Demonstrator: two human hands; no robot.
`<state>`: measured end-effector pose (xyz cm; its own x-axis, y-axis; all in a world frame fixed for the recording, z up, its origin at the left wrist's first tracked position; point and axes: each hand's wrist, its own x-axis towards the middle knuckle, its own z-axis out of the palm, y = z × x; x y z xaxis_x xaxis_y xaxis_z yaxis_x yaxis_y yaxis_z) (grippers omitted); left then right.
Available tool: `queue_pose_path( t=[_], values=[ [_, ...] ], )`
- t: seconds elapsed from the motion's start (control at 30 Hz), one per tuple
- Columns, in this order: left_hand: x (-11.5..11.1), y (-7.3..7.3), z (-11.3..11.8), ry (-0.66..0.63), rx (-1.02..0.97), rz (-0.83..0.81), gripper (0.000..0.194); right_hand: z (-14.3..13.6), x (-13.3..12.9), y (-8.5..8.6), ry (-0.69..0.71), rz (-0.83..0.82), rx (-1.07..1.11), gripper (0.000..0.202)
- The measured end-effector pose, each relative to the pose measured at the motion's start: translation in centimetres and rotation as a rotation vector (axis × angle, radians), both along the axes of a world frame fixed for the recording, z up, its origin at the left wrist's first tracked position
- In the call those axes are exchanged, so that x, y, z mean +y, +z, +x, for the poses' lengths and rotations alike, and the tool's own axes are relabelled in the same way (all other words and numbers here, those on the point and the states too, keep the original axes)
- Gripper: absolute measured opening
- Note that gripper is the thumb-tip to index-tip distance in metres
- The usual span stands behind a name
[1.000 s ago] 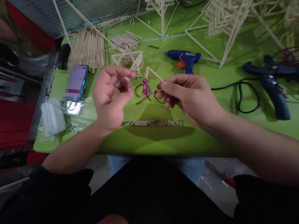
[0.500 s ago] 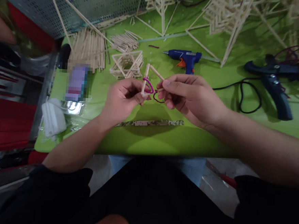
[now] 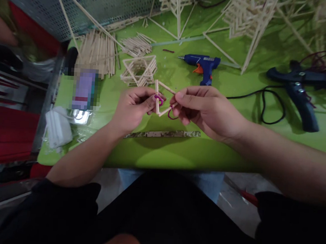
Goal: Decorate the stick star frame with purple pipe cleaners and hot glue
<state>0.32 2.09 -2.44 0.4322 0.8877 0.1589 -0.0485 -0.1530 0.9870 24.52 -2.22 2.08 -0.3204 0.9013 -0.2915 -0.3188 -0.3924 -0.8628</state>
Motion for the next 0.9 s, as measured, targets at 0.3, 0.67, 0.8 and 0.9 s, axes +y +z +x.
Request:
queue_pose_path(
  t=[0.3, 0.67, 0.8, 0.9],
  values=[
    [-0.5, -0.4, -0.1, -0.144, -0.020, -0.041, 0.029, 0.1, 0.1, -0.4, 0.074, 0.005, 0.016, 0.031],
    [-1.1, -0.1, 0.8, -0.074, 0.027, -0.093, 0.077, 0.1, -0.1, -0.4, 0.085, 0.009, -0.018, 0.029],
    [-1.1, -0.2, 0.8, -0.041, 0.010, -0.035, 0.075, 0.1, -0.2, -0.4, 0.112, -0.004, -0.016, 0.031],
    [-0.9, -0.9, 0.7, -0.041, -0.004, 0.028, 0.075, 0.1, -0.3, -0.3, 0.136, -0.021, -0.001, 0.031]
  ],
)
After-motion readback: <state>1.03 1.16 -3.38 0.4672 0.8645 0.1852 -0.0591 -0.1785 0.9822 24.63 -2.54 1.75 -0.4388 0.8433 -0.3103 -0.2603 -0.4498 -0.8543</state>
